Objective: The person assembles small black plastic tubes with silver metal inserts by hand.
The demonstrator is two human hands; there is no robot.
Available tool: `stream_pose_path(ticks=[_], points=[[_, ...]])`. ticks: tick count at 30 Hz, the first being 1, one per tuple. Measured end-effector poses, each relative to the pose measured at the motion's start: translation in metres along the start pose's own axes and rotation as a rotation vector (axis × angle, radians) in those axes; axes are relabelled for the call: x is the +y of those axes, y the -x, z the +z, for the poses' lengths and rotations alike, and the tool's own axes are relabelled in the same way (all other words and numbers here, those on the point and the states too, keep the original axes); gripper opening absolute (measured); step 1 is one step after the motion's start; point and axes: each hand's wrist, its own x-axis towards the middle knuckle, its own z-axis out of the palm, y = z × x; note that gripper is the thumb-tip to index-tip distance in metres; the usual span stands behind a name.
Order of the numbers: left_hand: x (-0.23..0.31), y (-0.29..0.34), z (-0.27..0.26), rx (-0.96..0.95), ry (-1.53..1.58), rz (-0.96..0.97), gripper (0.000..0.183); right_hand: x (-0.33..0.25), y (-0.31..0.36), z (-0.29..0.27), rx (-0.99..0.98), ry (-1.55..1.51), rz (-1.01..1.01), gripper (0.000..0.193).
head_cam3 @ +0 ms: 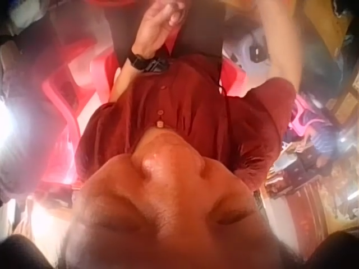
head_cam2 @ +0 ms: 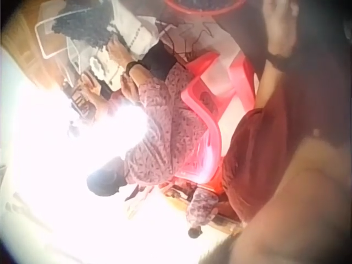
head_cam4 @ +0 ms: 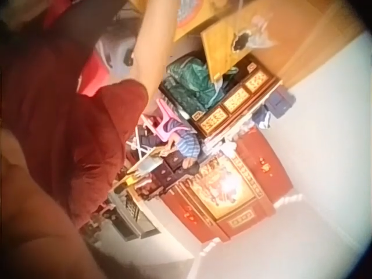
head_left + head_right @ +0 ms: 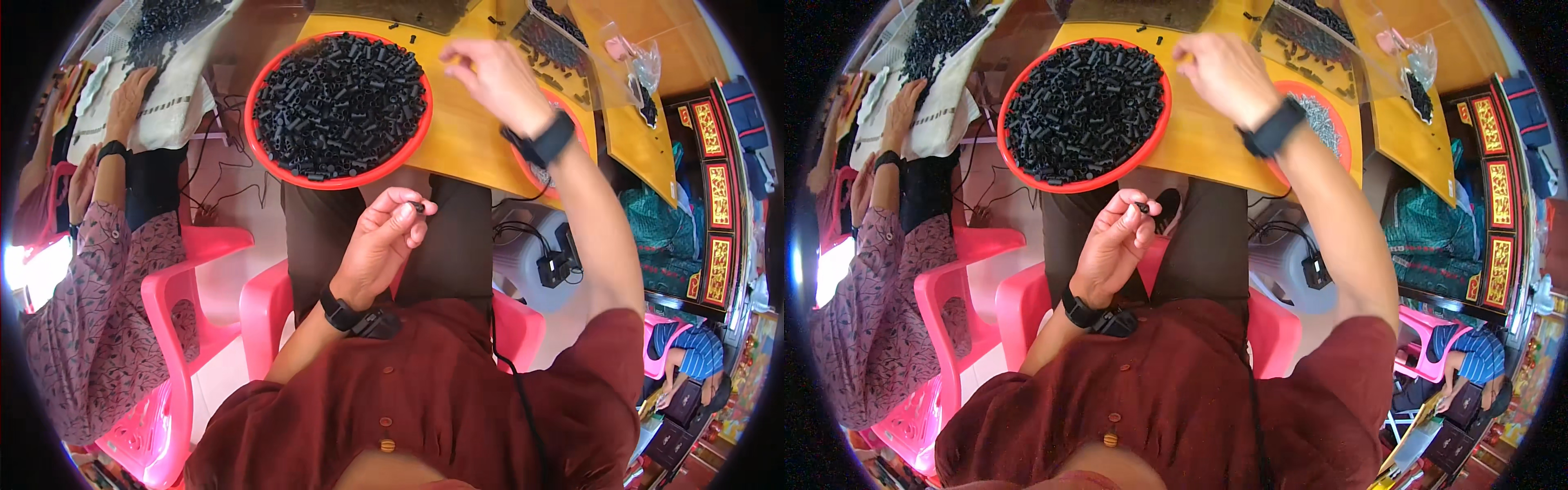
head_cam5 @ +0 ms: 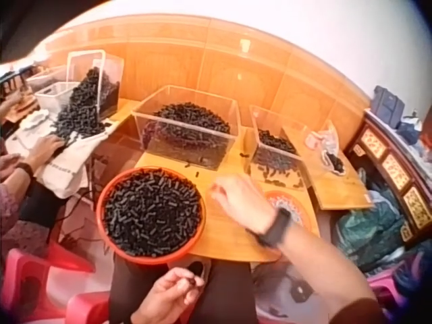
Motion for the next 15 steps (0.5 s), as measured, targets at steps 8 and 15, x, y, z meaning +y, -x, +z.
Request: stream_pose_path(ticks=[8, 15], points=[[0.004, 0.003, 0.002, -0.015, -0.015, -0.046, 0.014, 0.045, -0.069, 0.063, -0.143, 0.247, -0.012, 0.03], [0.006, 0.002, -0.001, 0.028, -0.038, -0.036, 0.014, 0.053, -0.066, 0.074, -0.169, 0.225, 0.034, 0.019]])
